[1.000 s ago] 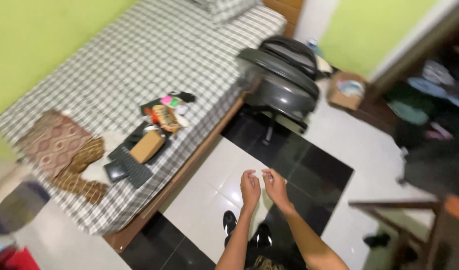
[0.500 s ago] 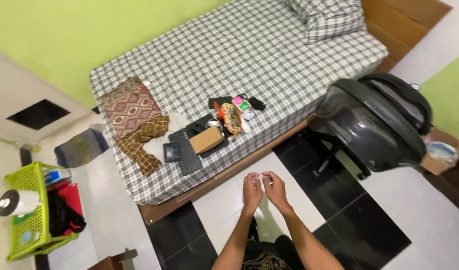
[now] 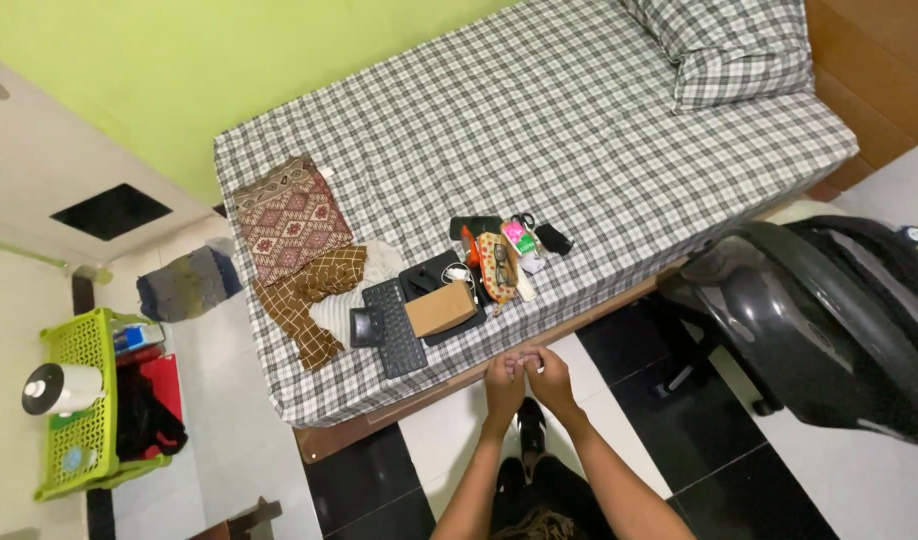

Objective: The person tidies a desk by moving a folder, laptop, and headphones onto a nearby bed, then cleans the desk surface using a cloth.

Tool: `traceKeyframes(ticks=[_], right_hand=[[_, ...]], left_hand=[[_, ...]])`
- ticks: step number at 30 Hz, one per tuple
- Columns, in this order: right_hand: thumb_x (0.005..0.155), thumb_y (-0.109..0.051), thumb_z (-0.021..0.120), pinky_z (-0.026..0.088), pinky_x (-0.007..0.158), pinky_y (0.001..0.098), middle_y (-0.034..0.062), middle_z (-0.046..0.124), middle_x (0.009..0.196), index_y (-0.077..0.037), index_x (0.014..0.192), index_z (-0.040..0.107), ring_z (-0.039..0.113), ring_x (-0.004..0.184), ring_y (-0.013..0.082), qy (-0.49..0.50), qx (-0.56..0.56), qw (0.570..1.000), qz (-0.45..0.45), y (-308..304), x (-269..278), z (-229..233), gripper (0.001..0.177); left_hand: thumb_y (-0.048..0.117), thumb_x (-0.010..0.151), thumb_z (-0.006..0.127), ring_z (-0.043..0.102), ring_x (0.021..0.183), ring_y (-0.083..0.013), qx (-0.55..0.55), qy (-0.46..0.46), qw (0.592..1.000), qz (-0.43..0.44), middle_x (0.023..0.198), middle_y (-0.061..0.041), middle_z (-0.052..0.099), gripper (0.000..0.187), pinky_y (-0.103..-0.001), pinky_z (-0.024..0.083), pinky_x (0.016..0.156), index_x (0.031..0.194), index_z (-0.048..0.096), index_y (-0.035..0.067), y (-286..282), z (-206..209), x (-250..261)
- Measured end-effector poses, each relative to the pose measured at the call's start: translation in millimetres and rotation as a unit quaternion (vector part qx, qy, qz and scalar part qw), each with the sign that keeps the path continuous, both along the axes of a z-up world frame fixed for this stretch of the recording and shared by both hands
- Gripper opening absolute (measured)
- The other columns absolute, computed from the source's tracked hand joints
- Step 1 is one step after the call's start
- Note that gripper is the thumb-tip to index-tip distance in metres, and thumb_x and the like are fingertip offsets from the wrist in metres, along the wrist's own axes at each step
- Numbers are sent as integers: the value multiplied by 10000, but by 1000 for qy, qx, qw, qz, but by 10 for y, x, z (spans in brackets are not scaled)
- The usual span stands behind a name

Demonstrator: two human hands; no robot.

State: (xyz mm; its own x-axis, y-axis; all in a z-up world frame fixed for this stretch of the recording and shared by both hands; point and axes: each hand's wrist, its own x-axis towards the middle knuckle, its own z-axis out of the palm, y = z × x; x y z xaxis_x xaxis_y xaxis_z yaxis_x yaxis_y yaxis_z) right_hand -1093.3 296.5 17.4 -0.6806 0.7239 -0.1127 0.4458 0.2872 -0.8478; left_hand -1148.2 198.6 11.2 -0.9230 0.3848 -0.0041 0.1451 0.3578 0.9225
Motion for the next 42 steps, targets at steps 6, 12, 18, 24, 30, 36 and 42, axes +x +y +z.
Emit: traceKeyframes(ticks=[6, 12, 18, 24, 30, 36, 42], right_hand=[[945, -202, 591, 552, 779, 448, 160, 643, 808, -37, 958, 685, 665, 849, 345, -22, 26, 996, 84, 306, -544, 310, 191], [940, -233, 601, 542, 884, 480, 182, 672, 1012, -76, 1142, 709, 674, 1005, 381, -59, -24, 992, 106, 555, -908, 95, 278], [948, -215, 619, 517, 975, 460, 147, 648, 1117, -98, 1266, 665, 657, 1084, 354, -60, -25, 992, 107, 742, -1240, -123, 342], [868, -175, 733, 538, 956, 465, 160, 654, 1082, -65, 1201, 667, 671, 1054, 356, -66, 68, 993, 72, 980, -1639, -421, 357], [961, -228, 633, 486, 1018, 475, 160, 654, 1117, -113, 1186, 703, 633, 1142, 391, -70, 19, 997, 23, 1291, -1768, -446, 262], [937, -172, 662, 428, 1061, 463, 113, 699, 1094, -136, 1123, 713, 625, 1188, 331, -84, 90, 992, 24, 1779, -1860, -978, 197], [903, -162, 637, 464, 987, 462, 94, 699, 1063, -133, 1109, 702, 665, 1051, 331, -38, 149, 988, 35, 2255, -1870, -1618, 218]], left_hand=[[246, 932, 591, 632, 888, -324, -17, -34, 999, 9, 883, -118, 601, 141, -404, 508, 849, 944, 639, 114, 273, -268, -469], [295, 1006, 486, 643, 1058, -376, -77, -112, 990, 29, 1057, -160, 628, 293, -482, 522, 933, 1122, 650, 80, 234, -162, -797], [177, 974, 587, 666, 1000, -288, -97, -60, 993, 41, 1054, -116, 629, 190, -404, 580, 866, 1133, 635, 83, 458, -361, -1205], [216, 1025, 541, 680, 1006, -338, -50, -99, 994, -2, 1014, -177, 641, 225, -401, 608, 842, 1132, 628, 39, 770, -119, -1586], [296, 1033, 458, 661, 946, -338, -55, -121, 989, -58, 989, -172, 585, 291, -399, 623, 771, 1100, 591, 46, 1103, -453, -1833], [183, 1012, 519, 709, 930, -290, -98, -78, 991, -52, 1057, -154, 641, 239, -419, 621, 769, 1192, 608, 53, 1585, -824, -1935], [104, 1039, 494, 685, 1034, -412, -15, -139, 989, -51, 1190, -267, 580, 259, -468, 631, 772, 1274, 535, -1, 2129, -698, -1849]])
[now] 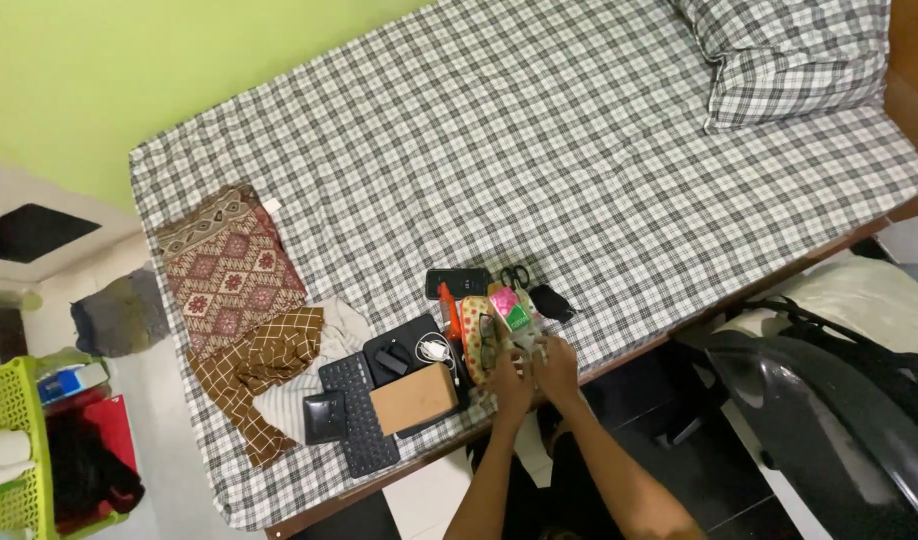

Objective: The person tidies a desk by moving a folder, laptop, and headphones onto a nearby bed, then cleans the desk surface using a cloth.

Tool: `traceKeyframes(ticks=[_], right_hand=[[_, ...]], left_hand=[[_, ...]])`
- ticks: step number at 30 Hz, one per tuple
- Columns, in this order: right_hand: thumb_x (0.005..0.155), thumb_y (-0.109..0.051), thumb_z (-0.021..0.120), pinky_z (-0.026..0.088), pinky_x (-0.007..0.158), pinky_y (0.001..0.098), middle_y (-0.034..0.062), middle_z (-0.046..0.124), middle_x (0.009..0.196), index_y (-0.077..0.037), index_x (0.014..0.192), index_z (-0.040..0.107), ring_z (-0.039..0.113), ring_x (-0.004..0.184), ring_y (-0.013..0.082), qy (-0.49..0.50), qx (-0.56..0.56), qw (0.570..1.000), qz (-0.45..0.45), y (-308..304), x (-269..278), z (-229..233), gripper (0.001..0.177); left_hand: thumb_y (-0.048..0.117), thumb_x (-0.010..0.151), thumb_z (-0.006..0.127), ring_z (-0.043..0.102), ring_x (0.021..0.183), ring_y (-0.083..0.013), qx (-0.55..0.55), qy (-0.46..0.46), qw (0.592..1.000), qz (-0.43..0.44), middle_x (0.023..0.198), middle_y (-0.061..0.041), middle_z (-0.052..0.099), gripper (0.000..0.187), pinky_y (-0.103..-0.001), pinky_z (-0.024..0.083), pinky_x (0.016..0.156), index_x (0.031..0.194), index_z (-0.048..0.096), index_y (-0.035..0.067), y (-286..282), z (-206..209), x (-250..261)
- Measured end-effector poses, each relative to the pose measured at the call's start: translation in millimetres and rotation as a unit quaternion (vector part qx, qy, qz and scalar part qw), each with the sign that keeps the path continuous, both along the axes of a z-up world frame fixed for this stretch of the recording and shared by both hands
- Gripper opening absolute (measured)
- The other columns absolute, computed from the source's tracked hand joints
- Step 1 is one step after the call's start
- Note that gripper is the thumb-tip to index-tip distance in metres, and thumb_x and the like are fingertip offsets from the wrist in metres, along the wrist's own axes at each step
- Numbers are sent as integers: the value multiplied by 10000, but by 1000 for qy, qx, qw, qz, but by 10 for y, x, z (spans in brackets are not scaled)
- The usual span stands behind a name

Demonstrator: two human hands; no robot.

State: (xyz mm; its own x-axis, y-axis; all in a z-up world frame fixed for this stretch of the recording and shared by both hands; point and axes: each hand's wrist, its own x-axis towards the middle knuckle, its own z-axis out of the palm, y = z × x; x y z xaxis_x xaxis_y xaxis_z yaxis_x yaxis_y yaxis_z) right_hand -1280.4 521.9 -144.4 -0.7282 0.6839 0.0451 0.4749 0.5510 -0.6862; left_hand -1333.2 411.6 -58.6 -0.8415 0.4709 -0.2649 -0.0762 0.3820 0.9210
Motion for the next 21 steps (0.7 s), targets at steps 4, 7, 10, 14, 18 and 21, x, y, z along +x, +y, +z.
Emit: traceKeyframes(ticks=[4, 7, 10, 14, 18, 21], right_hand=[[882, -126, 642, 472, 947, 476, 131, 704, 1020, -97, 1090, 705, 675, 1003, 358, -1, 31, 1000, -7, 220, -108, -71, 219], [865, -124, 620, 473, 936, 499, 172, 712, 991, -61, 1087, 700, 668, 977, 408, 51, 28, 998, -7, 325, -197, -119, 244], [947, -136, 554, 451, 1042, 491, 195, 681, 1187, -53, 1220, 673, 649, 1132, 408, -1, -46, 999, -17, 468, -281, -377, 309], [972, -161, 545, 306, 1140, 637, 354, 409, 1472, -8, 1420, 489, 398, 1367, 562, -21, -67, 997, -20, 541, -405, -308, 476], [938, -152, 605, 283, 1141, 660, 369, 363, 1492, 15, 1493, 392, 350, 1407, 558, -47, -59, 996, -37, 576, -539, -314, 618], [960, -254, 635, 316, 1104, 680, 352, 434, 1439, 9, 1543, 325, 353, 1402, 542, -121, -49, 990, -50, 615, -634, -441, 711]], left_hand=[[98, 1022, 490, 657, 1060, -409, -44, 28, 999, 3, 1222, -243, 499, 266, -464, 642, 772, 1276, 464, 25, 254, -351, -41], [77, 1021, 465, 607, 1043, -455, -40, 85, 995, 26, 1227, -274, 427, 281, -537, 628, 810, 1286, 410, -1, 351, -432, -118], [147, 1013, 518, 557, 1073, -441, -71, 72, 994, 52, 1275, -250, 414, 375, -492, 574, 787, 1345, 381, 39, 435, -785, -272], [327, 1039, 458, 505, 1085, -348, -66, 28, 995, 64, 1227, -210, 410, 471, -453, 537, 843, 1377, 359, 14, 490, -918, -437], [619, 1020, 395, 407, 1316, -427, -124, 58, 987, 83, 1415, -284, 340, 811, -551, 537, 929, 1524, 231, 5, 546, -1534, -510], [623, 1015, 336, 457, 1220, -435, -155, 121, 978, 76, 1327, -302, 408, 791, -538, 511, 953, 1424, 367, -54, 585, -1561, -561]])
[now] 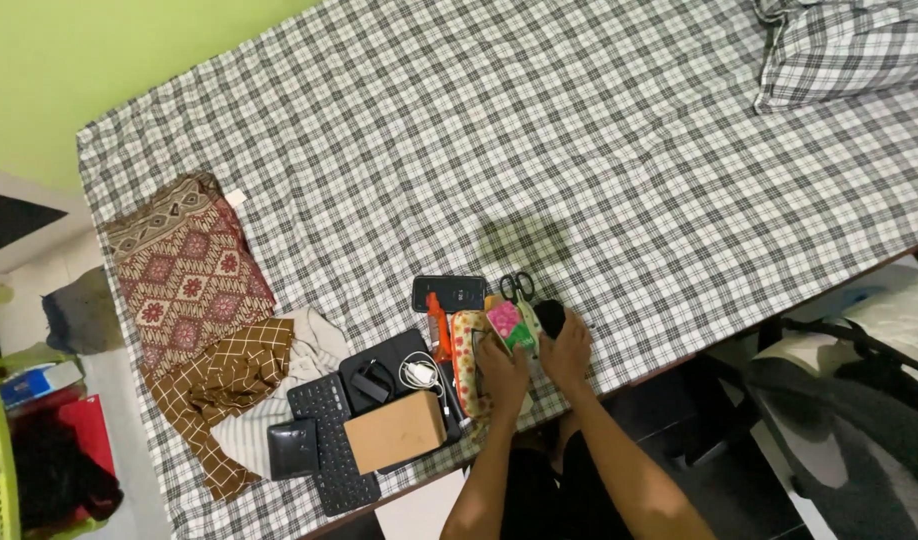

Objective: The person tidies a desk by moving a folder, laptop, and headphones onto a nearby bed, then cleans the desk surface using a cloth.

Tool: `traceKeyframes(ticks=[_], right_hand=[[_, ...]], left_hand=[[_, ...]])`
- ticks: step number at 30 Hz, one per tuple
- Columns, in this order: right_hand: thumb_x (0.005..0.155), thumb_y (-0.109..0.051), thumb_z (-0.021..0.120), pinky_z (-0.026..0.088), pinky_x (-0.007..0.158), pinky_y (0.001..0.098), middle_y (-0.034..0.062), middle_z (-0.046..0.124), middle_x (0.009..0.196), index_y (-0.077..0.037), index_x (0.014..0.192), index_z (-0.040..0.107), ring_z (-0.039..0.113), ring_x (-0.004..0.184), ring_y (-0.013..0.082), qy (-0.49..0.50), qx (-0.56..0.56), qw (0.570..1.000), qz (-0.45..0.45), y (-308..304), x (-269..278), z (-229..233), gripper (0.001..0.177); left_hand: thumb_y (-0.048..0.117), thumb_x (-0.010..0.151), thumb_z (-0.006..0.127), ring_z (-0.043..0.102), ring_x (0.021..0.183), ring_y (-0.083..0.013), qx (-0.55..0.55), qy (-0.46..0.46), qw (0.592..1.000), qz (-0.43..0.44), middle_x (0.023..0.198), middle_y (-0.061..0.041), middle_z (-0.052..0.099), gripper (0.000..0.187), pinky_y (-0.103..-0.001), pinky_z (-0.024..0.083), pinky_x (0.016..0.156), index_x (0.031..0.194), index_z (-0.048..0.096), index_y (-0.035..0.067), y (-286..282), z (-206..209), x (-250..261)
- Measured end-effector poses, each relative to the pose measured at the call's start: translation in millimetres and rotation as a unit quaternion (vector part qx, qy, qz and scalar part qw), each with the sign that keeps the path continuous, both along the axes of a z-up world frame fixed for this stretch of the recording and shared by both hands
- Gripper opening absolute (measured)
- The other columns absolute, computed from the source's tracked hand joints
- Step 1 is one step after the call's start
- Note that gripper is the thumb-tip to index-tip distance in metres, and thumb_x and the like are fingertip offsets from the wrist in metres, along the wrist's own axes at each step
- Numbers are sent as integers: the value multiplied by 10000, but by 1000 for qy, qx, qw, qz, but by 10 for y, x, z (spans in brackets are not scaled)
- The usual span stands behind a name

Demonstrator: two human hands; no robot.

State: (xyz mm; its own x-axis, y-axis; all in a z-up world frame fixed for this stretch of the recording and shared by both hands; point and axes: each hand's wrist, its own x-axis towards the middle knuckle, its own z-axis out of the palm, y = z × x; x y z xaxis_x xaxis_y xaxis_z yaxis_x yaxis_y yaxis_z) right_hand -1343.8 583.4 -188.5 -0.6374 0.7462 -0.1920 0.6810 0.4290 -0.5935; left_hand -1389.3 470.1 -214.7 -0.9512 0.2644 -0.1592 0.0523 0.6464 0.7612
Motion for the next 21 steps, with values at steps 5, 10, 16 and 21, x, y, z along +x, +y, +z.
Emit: traceKeyframes(ticks=[5, 10, 16, 21], right_hand=[[942, -397, 656, 377, 1054, 632, 307, 514, 1334, -41, 1481, 418, 447, 1297, 498, -90, 18, 995, -36, -9, 19, -371, 689], [966, -436, 632, 377, 1049, 594, 338, 557, 1288, 5, 1422, 467, 501, 1241, 514, -62, -12, 997, -43, -82, 47, -114, 656], [988, -443, 594, 551, 800, 594, 431, 557, 1231, 156, 1468, 287, 621, 1098, 561, 82, -116, 989, -49, -121, 18, -5, 826], [1097, -491, 417, 95, 1208, 635, 410, 375, 1457, -123, 1441, 465, 287, 1453, 576, 56, 8, 998, -10, -313, -41, 280, 506]], left_hand=[[433, 1053, 366, 459, 1163, -405, -18, 15, 1000, -12, 1259, -251, 405, 591, -493, 515, 920, 1395, 403, -47, 3, 209, 5], [435, 1068, 309, 496, 1155, -352, -25, -23, 999, 4, 1260, -224, 430, 573, -426, 562, 870, 1418, 409, -8, -32, 195, 14], [470, 1099, 245, 602, 1087, -397, 53, 9, 999, 6, 1222, -267, 507, 636, -481, 585, 830, 1429, 401, -51, -113, 355, -80], [453, 1092, 270, 610, 1159, -414, 83, -11, 996, 1, 1275, -268, 545, 615, -521, 547, 936, 1441, 412, -34, -203, 309, -104]])
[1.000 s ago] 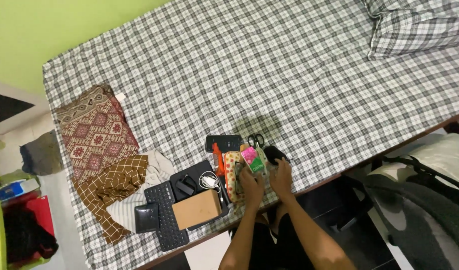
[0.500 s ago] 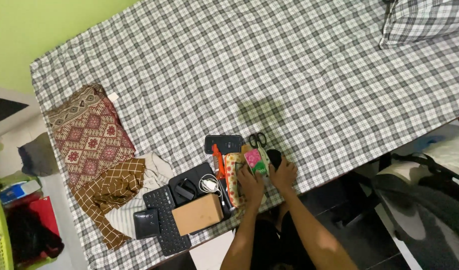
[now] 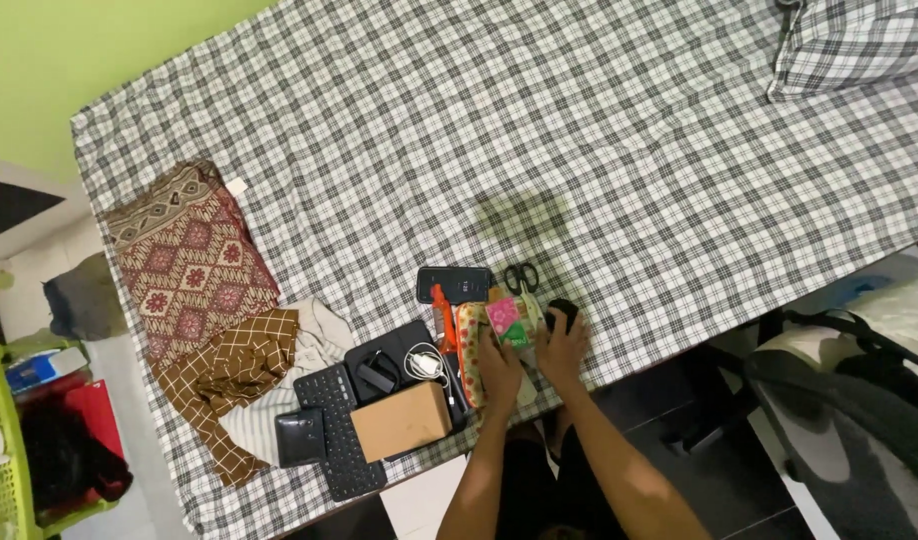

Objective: The person tidies a desk by moving a folder, laptop, and headphones onto a nearby bed, then cleans the desk surface using a cloth.

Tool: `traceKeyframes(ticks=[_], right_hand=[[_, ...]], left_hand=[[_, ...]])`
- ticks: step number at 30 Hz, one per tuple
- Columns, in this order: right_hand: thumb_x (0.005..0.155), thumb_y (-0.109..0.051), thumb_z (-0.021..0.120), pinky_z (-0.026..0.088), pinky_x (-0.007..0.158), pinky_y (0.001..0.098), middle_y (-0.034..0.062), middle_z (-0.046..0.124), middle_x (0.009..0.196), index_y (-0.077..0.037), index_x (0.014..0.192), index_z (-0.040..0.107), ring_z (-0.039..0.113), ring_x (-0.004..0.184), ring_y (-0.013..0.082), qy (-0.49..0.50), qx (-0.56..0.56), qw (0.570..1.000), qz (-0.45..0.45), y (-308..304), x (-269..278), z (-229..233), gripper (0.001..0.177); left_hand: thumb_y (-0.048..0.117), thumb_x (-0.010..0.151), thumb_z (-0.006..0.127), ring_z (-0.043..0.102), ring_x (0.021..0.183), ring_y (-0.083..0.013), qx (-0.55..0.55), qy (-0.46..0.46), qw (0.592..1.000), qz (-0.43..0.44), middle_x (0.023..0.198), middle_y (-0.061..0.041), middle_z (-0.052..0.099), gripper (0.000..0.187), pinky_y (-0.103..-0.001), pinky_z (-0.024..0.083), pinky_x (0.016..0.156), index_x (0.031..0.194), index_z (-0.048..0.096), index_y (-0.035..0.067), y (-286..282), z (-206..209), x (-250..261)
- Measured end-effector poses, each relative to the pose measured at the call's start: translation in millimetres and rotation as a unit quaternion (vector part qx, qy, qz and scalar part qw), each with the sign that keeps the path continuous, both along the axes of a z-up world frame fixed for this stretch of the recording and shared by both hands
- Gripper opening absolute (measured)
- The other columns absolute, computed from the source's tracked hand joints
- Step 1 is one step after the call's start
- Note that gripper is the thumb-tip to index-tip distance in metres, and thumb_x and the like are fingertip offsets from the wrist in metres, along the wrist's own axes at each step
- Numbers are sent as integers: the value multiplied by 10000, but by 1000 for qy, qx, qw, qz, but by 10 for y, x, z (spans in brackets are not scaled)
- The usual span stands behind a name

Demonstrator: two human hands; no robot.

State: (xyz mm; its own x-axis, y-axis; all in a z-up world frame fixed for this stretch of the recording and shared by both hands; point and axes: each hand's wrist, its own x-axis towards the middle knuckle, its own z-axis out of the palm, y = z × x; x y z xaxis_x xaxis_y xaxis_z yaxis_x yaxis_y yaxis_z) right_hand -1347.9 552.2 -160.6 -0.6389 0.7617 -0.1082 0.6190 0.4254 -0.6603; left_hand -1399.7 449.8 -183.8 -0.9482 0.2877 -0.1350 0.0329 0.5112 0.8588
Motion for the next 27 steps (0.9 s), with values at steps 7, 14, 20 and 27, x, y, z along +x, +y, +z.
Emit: traceKeyframes(ticks=[7, 14, 20, 27], right_hand=[[1057, -691, 435, 117, 1152, 761, 284, 417, 1537, -82, 1065, 770, 192, 1507, 543, 7, -77, 997, 13, 30, -149, 171, 695], [1165, -433, 303, 226, 1133, 717, 215, 571, 1346, -18, 1151, 678, 471, 1360, 440, 8, -63, 990, -126, 477, 128, -768, 559], [1108, -464, 345, 276, 1145, 629, 234, 455, 1479, -28, 1481, 442, 420, 1397, 444, -5, -183, 979, -88, 456, 74, -172, 581], [920, -448, 718, 404, 1054, 692, 403, 344, 1504, -9, 1643, 154, 410, 1347, 600, 47, -73, 994, 65, 284, 176, -448, 1016]], left_hand=[[254, 1129, 379, 644, 882, -483, 73, -28, 996, -49, 1079, -337, 600, 455, -578, 545, 726, 1431, 444, -80, 75, 546, 37], [336, 1073, 385, 675, 878, -336, 17, -61, 994, -93, 1199, -226, 602, 457, -422, 583, 684, 1344, 576, 21, 63, 5, 145], [31, 938, 542, 559, 1171, -461, -28, 4, 990, -139, 1372, -372, 439, 493, -512, 545, 920, 1397, 459, -127, 259, 1005, 180], [69, 928, 634, 230, 1491, -470, -235, 147, 949, -148, 1588, -319, 247, 698, -459, 345, 1176, 1543, 327, -46, 109, -201, 219]])
